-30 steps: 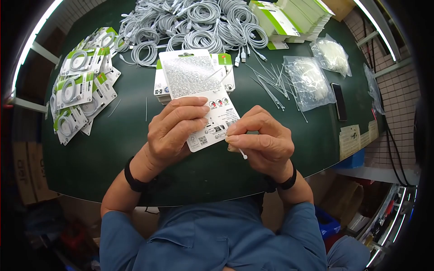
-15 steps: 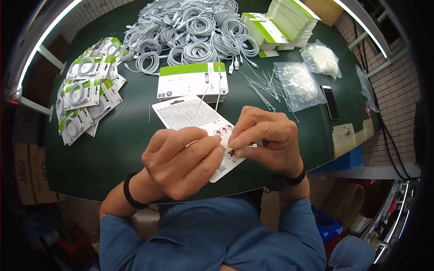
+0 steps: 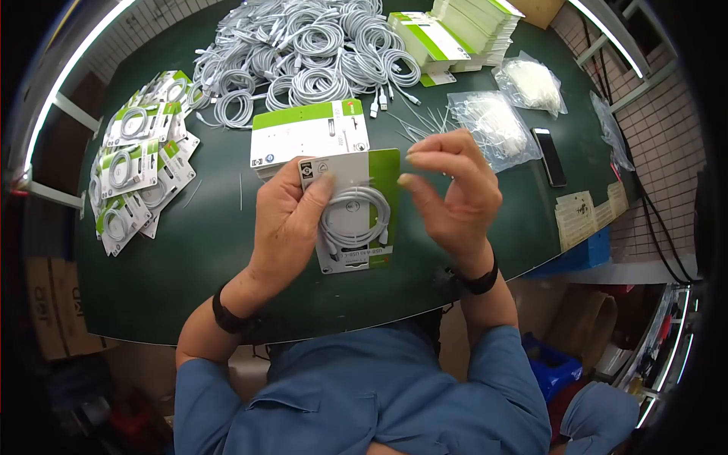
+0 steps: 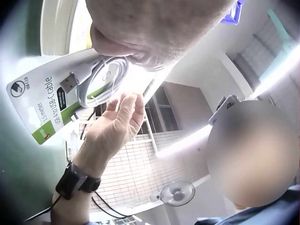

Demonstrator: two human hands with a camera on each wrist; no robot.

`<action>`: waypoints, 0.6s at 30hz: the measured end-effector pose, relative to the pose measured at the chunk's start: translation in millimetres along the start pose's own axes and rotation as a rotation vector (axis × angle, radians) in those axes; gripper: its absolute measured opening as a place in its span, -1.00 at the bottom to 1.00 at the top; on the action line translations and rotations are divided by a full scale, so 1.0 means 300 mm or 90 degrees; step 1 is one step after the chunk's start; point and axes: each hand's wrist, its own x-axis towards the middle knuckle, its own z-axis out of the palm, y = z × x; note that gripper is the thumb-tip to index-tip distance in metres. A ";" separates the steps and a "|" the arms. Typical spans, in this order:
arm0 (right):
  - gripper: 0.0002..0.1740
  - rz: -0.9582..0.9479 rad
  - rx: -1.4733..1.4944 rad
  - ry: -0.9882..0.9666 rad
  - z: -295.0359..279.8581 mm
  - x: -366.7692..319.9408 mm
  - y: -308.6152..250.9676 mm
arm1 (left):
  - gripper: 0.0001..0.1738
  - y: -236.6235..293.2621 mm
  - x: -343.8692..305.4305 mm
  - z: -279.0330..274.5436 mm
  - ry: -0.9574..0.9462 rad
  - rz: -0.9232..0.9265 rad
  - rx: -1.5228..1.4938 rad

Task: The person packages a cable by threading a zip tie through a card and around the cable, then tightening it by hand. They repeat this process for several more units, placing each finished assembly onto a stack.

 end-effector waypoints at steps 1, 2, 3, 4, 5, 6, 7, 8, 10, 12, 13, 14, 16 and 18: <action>-0.74 -0.135 -0.146 -0.032 -0.004 0.002 0.010 | -0.76 -0.013 0.021 -0.007 0.007 -0.011 -0.042; -0.74 -0.137 -0.146 -0.035 0.002 0.001 0.016 | -0.73 -0.023 0.036 -0.011 0.014 -0.023 -0.085; -0.71 -0.168 -0.180 -0.066 0.012 -0.005 0.018 | -0.73 -0.029 0.047 -0.012 0.015 -0.022 -0.087; -0.68 -0.200 -0.216 -0.098 0.024 -0.012 0.019 | -0.73 -0.035 0.056 -0.012 0.016 -0.022 -0.094; -0.64 -0.231 -0.251 -0.129 0.034 -0.016 0.022 | -0.72 -0.041 0.065 -0.010 0.017 -0.022 -0.102; -0.64 -0.231 -0.254 -0.133 0.043 -0.019 0.027 | -0.71 -0.047 0.069 -0.007 0.018 -0.023 -0.110; -0.63 -0.237 -0.271 -0.130 0.053 -0.023 0.032 | -0.71 -0.055 0.071 -0.003 0.018 -0.023 -0.114; -0.61 -0.244 -0.288 -0.127 0.062 -0.027 0.037 | -0.71 -0.063 0.072 0.003 0.010 -0.019 -0.110; -0.60 -0.250 -0.309 -0.126 0.072 -0.037 0.049 | -0.71 -0.074 0.074 0.012 -0.008 -0.011 -0.100; -0.61 -0.225 -0.286 -0.105 0.076 -0.049 0.063 | -0.72 -0.078 0.071 0.016 -0.014 -0.009 -0.119; -0.61 -0.212 -0.274 -0.094 0.076 -0.050 0.066 | -0.72 -0.079 0.068 0.017 -0.018 -0.007 -0.134; -0.61 -0.213 -0.277 -0.096 0.076 -0.050 0.066 | -0.73 -0.079 0.065 0.019 -0.022 -0.005 -0.148; -0.61 -0.199 -0.250 -0.070 0.075 -0.048 0.065 | -0.72 -0.062 0.055 0.026 -0.032 0.013 -0.123; -0.61 -0.191 -0.238 -0.056 0.077 -0.046 0.064 | -0.69 -0.042 0.046 0.031 -0.049 0.047 -0.068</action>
